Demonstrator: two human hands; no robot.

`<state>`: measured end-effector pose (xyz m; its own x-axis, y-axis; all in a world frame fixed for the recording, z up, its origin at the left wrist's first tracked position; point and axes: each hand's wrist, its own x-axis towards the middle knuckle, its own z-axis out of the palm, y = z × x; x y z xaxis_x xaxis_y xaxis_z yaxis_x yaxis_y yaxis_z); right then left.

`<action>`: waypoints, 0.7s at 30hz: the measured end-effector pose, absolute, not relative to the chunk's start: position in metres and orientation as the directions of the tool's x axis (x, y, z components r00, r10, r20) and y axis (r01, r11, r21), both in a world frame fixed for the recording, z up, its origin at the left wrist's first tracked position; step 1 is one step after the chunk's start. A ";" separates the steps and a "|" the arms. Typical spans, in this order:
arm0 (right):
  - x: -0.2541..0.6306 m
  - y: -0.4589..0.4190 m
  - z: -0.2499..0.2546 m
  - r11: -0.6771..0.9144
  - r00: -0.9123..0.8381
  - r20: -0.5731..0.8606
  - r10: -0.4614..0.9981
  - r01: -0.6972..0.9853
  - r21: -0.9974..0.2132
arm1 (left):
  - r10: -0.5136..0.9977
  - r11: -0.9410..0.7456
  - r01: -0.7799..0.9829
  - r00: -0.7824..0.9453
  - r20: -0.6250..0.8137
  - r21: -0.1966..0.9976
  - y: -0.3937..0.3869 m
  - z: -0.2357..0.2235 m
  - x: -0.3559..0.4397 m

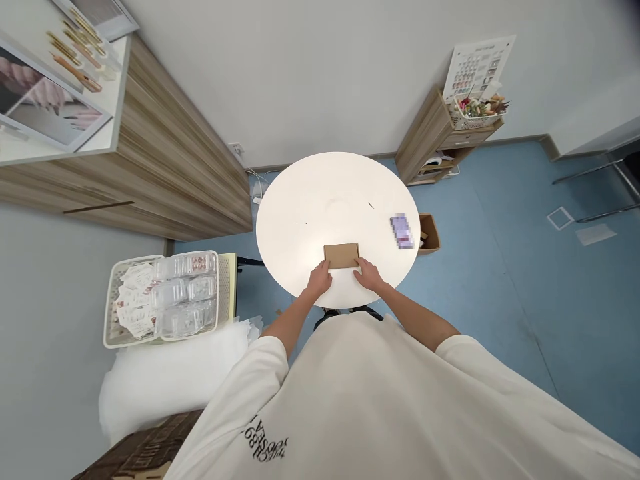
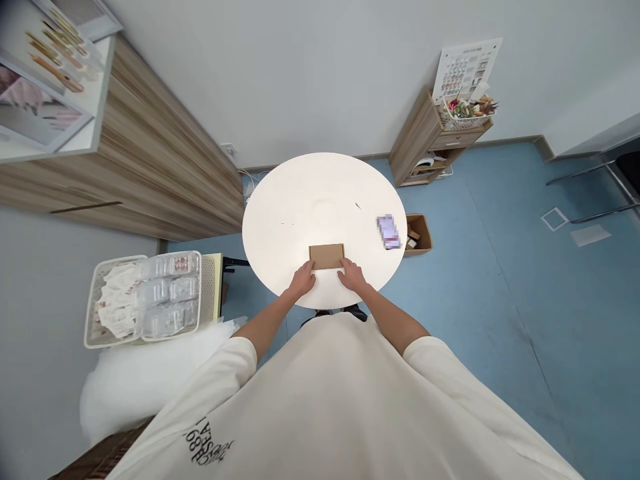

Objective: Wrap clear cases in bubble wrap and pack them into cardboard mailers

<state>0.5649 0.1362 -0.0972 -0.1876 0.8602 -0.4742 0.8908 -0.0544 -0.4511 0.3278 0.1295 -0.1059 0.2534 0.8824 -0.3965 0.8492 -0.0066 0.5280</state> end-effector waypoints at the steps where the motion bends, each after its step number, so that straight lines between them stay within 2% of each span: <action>1: 0.565 0.136 -0.097 -0.051 -0.192 -0.475 0.859 0.891 -0.452 | 0.882 -0.011 0.849 0.257 -0.395 0.528 0.129 -0.106 0.328; 8: 0.556 0.134 -0.094 -0.076 -0.179 -0.498 0.848 0.890 -0.449 | 0.880 0.041 0.851 0.217 -0.422 0.523 0.128 -0.102 0.334; 14: 0.548 0.110 -0.095 -0.182 -0.112 -0.482 0.869 0.834 -0.521 | 0.880 0.088 0.829 0.195 -0.434 0.552 0.111 -0.093 0.340; 21: 0.556 0.093 -0.083 -0.285 -0.006 -0.435 0.900 0.747 -0.601 | 0.882 0.044 0.790 0.257 -0.395 0.612 0.104 -0.079 0.347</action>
<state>0.5556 0.0927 -0.0831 -0.0063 0.9003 -0.4353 0.7467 -0.2852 -0.6008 0.3467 0.1042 -0.0791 0.2574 0.8818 -0.3952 0.7899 0.0435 0.6117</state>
